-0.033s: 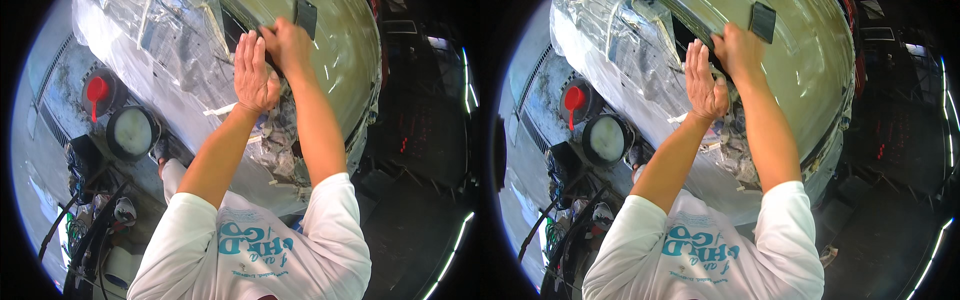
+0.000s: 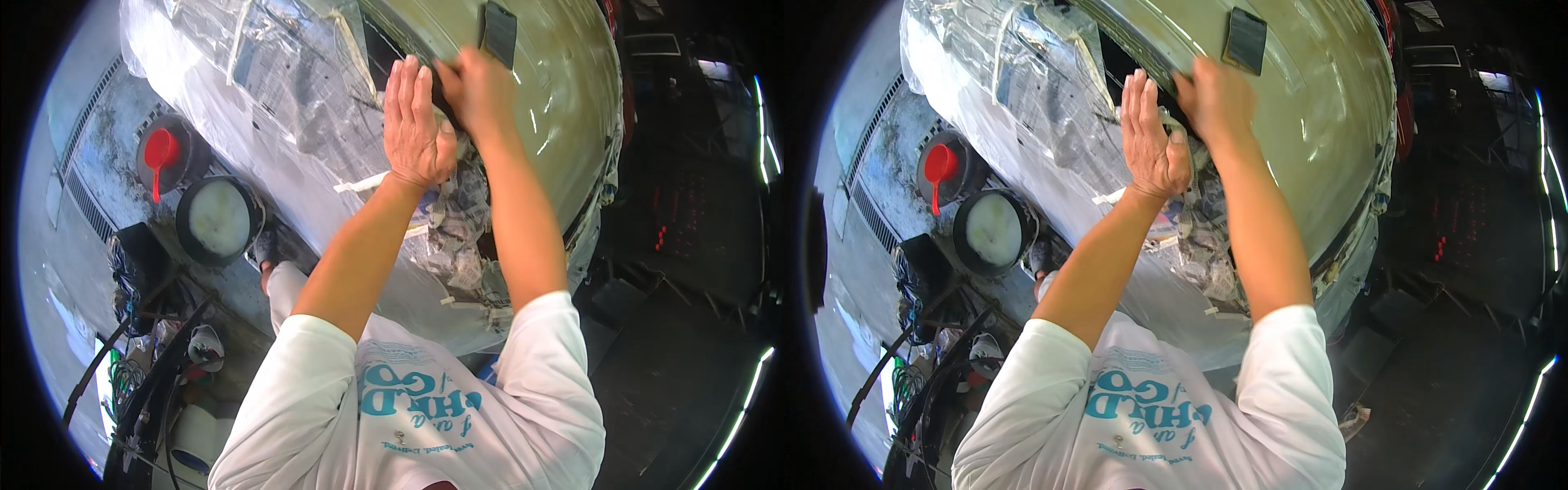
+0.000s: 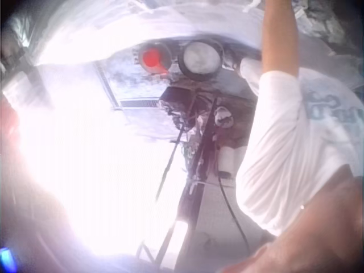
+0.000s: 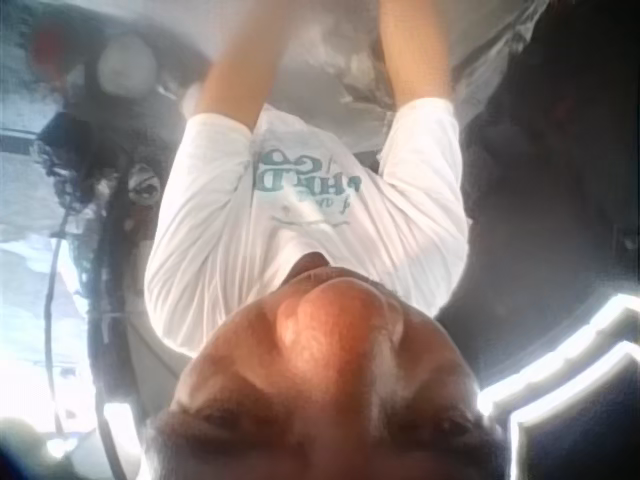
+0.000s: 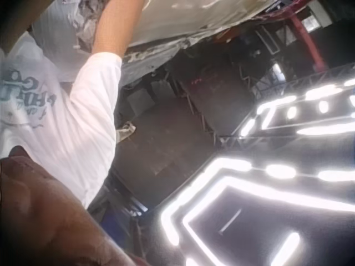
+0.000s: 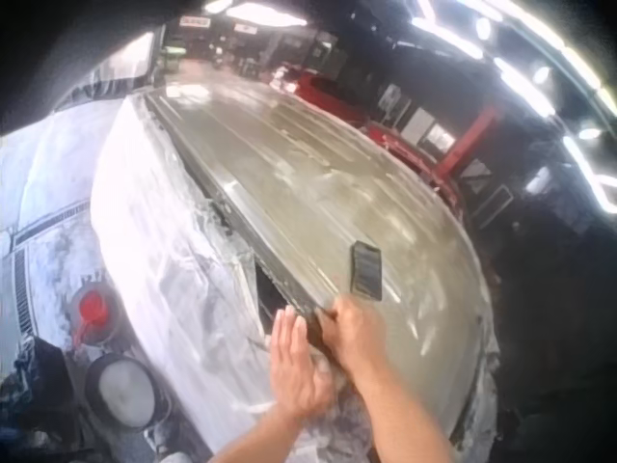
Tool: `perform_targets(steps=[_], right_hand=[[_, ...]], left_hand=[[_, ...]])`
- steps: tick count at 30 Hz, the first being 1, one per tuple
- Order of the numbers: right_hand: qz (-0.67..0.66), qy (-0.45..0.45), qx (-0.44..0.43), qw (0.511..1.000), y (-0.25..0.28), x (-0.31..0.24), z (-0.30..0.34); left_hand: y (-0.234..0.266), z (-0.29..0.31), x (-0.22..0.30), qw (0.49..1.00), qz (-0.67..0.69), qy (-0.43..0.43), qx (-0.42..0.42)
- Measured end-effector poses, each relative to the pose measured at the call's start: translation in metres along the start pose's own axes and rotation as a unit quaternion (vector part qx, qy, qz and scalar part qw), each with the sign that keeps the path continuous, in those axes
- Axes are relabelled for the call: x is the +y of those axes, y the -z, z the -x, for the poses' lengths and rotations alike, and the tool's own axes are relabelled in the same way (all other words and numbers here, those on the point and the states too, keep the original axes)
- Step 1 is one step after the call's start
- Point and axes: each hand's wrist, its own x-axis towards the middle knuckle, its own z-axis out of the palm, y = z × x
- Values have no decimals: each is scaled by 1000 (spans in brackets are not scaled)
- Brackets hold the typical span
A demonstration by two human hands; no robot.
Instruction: The person sands the hood of a car using a sanding block and water. They repeatedly wet the surface with a red scoop and continue sanding the hood area.
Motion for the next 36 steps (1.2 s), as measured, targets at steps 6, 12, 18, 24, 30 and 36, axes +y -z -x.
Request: perform_targets(steps=[6,12,18,24,30,36], right_hand=[[40,-80,-10,996,40,21,69],[24,-90,-49,994,-11,-50,-66],[18,-56,-73,996,11,-18,-10],[29,37,7,999,-15,-25,-39],[55,-39,-86,994,-8,-50,-70],[75,-55,-53,994,37,-2,26]], left_hand=[[3,1,-2,1000,13,-9,-10],[2,7,0,999,38,8,1],[4,2,-7,999,48,16,13],[3,9,0,998,51,21,-1],[4,2,-8,998,54,25,7],[7,1,-5,999,30,21,-25]])
